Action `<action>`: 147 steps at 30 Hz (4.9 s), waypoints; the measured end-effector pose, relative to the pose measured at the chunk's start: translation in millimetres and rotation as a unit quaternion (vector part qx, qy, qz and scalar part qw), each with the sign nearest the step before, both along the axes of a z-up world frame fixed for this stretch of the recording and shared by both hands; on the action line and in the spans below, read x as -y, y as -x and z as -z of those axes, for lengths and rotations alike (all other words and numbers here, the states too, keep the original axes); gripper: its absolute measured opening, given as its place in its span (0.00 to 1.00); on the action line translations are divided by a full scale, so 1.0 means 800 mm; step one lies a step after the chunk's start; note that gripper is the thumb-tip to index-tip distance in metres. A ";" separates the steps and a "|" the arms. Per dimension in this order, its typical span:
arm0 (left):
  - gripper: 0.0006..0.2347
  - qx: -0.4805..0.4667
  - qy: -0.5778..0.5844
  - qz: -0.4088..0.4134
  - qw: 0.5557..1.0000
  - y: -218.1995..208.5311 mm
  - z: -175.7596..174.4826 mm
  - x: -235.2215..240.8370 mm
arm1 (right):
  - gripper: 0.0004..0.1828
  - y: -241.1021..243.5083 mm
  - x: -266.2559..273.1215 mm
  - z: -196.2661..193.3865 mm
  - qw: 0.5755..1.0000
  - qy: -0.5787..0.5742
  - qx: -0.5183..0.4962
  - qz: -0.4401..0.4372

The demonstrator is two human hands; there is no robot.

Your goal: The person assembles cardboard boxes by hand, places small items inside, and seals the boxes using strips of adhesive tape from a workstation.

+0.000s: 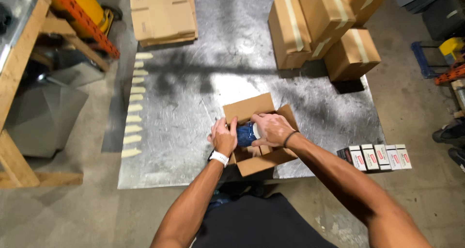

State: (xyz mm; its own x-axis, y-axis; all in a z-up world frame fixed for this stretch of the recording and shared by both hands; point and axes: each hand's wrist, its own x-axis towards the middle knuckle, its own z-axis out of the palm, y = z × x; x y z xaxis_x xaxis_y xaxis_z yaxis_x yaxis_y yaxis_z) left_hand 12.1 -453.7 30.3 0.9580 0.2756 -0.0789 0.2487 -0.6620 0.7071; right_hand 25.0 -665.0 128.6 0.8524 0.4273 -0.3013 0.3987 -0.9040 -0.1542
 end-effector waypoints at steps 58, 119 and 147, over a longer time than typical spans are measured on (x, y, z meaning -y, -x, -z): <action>0.36 -0.105 0.254 -0.056 0.960 -0.027 -0.018 -0.094 | 0.33 0.033 0.321 -0.012 0.915 -0.158 0.100 0.357; 0.22 -0.179 0.508 0.001 0.843 -0.016 -0.020 -0.080 | 0.37 0.058 0.044 0.008 0.774 -0.417 -0.035 0.476; 0.14 -0.150 0.311 0.166 0.924 -0.037 0.002 -0.104 | 0.52 0.042 0.055 0.022 0.877 -0.257 -0.077 0.399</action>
State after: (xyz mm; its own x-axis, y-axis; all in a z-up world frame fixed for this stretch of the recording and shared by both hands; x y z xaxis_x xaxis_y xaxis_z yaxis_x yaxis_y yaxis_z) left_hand 41.3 -370.1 28.4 0.8913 -0.2166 -0.3983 0.3514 -0.2253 0.9087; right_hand -8.6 -709.0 111.3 0.9082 -0.1734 -0.3810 -0.3901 -0.6808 -0.6200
